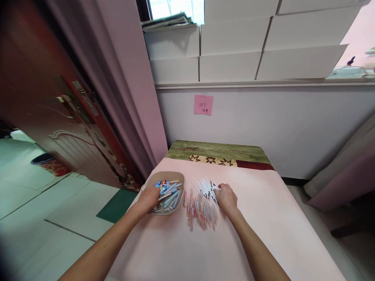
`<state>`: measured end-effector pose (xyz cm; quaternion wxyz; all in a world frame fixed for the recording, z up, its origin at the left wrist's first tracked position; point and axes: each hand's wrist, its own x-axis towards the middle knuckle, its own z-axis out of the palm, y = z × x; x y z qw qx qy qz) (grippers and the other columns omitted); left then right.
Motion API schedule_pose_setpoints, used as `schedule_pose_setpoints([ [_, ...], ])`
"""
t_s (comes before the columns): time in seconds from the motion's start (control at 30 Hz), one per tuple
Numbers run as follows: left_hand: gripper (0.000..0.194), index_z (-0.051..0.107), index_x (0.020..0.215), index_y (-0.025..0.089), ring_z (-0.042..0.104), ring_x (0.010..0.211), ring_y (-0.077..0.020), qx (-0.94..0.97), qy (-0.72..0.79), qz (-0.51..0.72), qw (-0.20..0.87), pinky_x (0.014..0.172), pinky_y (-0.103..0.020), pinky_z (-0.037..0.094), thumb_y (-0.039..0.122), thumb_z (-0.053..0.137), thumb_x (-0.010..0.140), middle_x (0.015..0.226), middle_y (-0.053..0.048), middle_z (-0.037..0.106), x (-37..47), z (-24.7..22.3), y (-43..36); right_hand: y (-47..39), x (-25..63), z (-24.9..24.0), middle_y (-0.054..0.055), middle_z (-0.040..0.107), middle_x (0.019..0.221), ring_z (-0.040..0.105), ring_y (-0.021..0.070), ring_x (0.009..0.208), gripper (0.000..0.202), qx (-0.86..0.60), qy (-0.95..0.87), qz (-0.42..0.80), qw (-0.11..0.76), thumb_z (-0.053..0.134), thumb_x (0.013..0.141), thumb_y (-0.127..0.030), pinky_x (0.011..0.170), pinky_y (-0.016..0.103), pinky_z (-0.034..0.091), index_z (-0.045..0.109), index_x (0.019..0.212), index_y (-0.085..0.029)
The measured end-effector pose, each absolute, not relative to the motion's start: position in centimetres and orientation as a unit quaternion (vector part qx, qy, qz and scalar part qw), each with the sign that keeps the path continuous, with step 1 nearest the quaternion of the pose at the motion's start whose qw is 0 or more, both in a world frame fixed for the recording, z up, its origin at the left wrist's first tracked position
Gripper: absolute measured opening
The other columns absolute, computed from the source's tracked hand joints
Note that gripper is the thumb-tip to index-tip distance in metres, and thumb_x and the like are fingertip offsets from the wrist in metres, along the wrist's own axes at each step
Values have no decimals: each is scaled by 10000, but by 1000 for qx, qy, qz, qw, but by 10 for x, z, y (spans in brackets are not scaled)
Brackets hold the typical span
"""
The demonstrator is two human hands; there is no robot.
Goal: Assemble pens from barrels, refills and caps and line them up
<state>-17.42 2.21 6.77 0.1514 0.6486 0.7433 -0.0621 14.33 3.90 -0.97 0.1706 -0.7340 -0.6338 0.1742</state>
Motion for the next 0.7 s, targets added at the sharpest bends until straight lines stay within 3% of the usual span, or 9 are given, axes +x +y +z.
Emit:
schedule_pose_setpoints([
  [0.07,298,601,1121,139,610,1008,-233,646,745,-100,133,851,-438,505,311,580,879,1138,-111,621,-182,88,21,34,140,0,112,640,1126,619,237,971,353,-723,-641,176,188,478,862,-405,775,315,441,661,1065,-182],
  [0.17,160,676,917,98,620,1037,-327,652,743,-113,102,848,-436,467,184,564,843,1018,-215,670,-187,118,14,17,118,19,64,676,1028,632,188,876,299,-673,-661,212,257,484,871,-387,788,294,455,678,1014,-210],
  [0.27,183,679,904,123,630,1024,-322,686,716,-90,94,823,-392,461,203,530,833,1030,-211,680,-172,132,-2,-11,77,36,34,668,760,607,169,671,299,-528,-622,438,377,514,859,-428,621,277,477,704,912,-203],
  [0.37,176,675,896,197,649,975,-231,737,661,-64,128,793,-287,453,219,510,838,994,-98,711,-137,125,-23,-38,34,43,14,631,730,549,135,579,382,-421,-517,629,401,597,812,-478,485,229,416,678,1058,-197],
  [0.4,181,670,897,218,645,979,-204,759,633,-47,144,796,-262,446,219,496,846,997,-64,712,-125,120,-29,-44,24,42,5,613,709,523,121,562,402,-415,-490,639,423,605,811,-486,476,217,394,671,1077,-193],
  [0.53,262,646,924,175,645,915,-226,784,595,47,172,788,-309,441,152,389,878,943,-104,698,-92,103,-40,-51,14,34,-14,557,651,456,102,542,412,-454,-425,578,529,583,831,-512,495,217,369,683,1037,-169],
  [0.7,240,628,978,183,628,954,-251,781,581,92,211,820,-341,437,138,423,861,1003,-135,678,-73,97,-36,-49,32,37,41,648,890,557,161,747,358,-472,-469,474,577,565,852,-487,632,261,453,701,1026,-206],
])
